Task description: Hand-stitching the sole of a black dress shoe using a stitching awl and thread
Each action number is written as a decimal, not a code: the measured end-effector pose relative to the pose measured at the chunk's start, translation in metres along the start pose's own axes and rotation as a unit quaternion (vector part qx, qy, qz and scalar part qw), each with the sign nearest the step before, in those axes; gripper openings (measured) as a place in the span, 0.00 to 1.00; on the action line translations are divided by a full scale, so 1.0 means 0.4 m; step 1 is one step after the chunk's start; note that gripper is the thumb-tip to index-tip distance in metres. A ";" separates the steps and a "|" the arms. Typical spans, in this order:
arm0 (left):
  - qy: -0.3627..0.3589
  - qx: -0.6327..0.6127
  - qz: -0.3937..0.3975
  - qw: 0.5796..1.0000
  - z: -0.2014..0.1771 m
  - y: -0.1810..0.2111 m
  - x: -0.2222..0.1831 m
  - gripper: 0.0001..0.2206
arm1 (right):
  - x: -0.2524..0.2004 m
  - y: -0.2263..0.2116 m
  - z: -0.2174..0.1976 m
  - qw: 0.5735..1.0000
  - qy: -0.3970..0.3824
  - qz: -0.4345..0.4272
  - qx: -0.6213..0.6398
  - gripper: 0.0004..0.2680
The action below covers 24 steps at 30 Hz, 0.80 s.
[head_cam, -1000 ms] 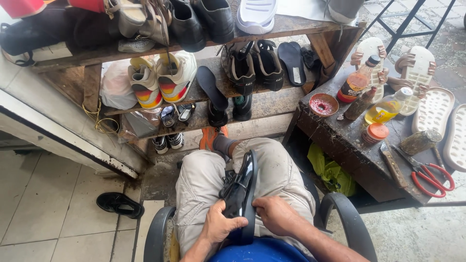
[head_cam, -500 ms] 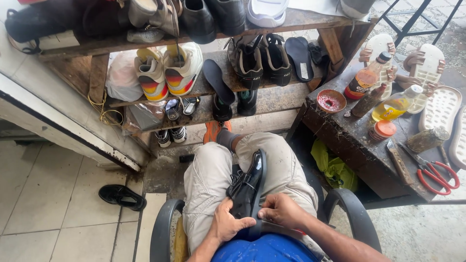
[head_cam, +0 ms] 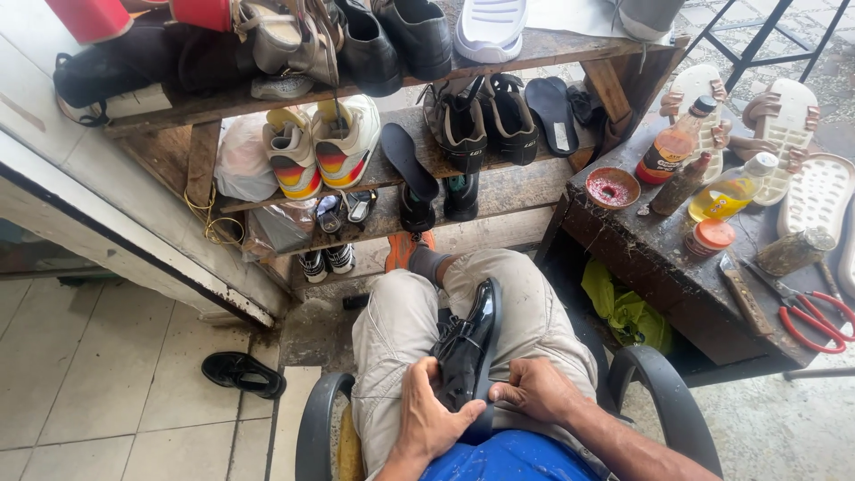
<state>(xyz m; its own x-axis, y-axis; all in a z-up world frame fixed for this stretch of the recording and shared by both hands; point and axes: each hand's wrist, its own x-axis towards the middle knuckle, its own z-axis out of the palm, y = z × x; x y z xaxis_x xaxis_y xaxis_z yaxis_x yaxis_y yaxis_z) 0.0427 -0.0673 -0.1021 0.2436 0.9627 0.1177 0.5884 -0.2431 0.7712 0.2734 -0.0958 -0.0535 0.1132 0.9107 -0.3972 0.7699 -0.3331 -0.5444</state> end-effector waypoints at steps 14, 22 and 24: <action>-0.179 0.170 -0.053 0.968 -0.086 0.110 0.063 0.56 | -0.120 0.066 -0.122 0.967 -0.180 0.053 -0.172 0.18; -0.077 0.103 0.030 0.991 -0.065 0.032 0.058 0.56 | -0.118 0.096 0.023 0.982 0.006 -0.181 -0.046 0.17; -0.109 0.121 -0.004 0.987 -0.079 0.043 0.041 0.54 | -0.135 0.074 -0.004 0.985 -0.053 -0.154 -0.050 0.14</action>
<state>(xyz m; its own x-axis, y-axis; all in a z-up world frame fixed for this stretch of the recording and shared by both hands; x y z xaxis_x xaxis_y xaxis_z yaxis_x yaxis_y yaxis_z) 0.0326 -0.0519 -0.0672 0.3815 0.9233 -0.0455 0.7521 -0.2814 0.5960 0.2913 -0.1544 -0.0470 -0.1976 0.9324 -0.3027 0.8159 -0.0148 -0.5780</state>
